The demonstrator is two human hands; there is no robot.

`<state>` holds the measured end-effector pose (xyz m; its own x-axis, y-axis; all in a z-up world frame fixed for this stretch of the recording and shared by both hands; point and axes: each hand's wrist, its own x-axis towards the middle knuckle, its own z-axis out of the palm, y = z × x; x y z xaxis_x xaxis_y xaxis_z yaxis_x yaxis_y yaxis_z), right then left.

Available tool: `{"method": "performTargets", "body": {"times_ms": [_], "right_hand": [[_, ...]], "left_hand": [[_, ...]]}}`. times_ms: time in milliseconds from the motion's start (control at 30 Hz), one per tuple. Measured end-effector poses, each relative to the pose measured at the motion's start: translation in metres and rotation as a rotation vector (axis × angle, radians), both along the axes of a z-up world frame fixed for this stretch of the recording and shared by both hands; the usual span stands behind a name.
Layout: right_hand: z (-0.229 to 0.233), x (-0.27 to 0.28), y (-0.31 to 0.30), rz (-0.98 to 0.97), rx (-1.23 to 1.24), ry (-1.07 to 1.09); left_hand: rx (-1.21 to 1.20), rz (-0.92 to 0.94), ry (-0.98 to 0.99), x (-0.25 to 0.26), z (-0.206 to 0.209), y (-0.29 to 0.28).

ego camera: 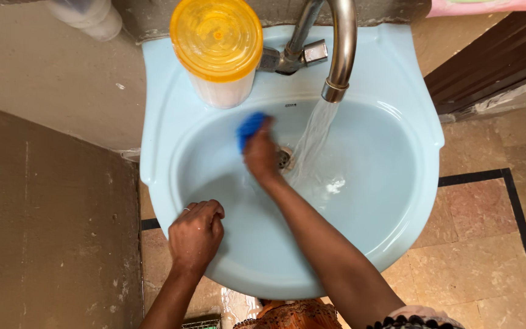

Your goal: The person scrubs a light blue bathroom sink with a blue sponge, rinses the sponge under running water, and wipes the sink basin and faucet area. A yellow-lidded container is moved aside and returned during the process.

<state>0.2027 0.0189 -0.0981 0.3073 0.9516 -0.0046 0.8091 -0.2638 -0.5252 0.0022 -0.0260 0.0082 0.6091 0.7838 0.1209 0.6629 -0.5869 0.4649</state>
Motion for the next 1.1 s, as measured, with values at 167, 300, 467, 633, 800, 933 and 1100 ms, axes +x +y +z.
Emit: {"method": "performTargets", "body": {"times_ms": [167,300,467,633,800,933,1100], "right_hand": [[0.003,0.059,-0.035,-0.009,-0.082,-0.207],[0.001,0.107,-0.078,-0.162,-0.184,-0.377],[-0.024,0.061,-0.088,-0.276,-0.182,-0.354],[-0.018,-0.013,-0.093,0.015,-0.192,-0.134],[-0.009,0.057,-0.109,0.172,-0.153,-0.227],[-0.006,0.094,-0.139,0.028,-0.415,-0.385],[-0.031,0.035,-0.142,-0.040,-0.197,-0.244]], "left_hand": [[0.027,-0.011,-0.066,-0.003,0.001,-0.002],[-0.009,-0.017,-0.066,0.000,0.002,0.001],[0.026,-0.026,-0.118,-0.001,0.006,0.000],[0.019,-0.021,-0.086,0.001,0.010,0.002],[0.008,-0.022,-0.035,0.001,0.008,0.000],[0.007,-0.014,-0.024,0.001,0.002,0.001],[0.025,-0.008,-0.052,0.001,0.004,0.001]]}}
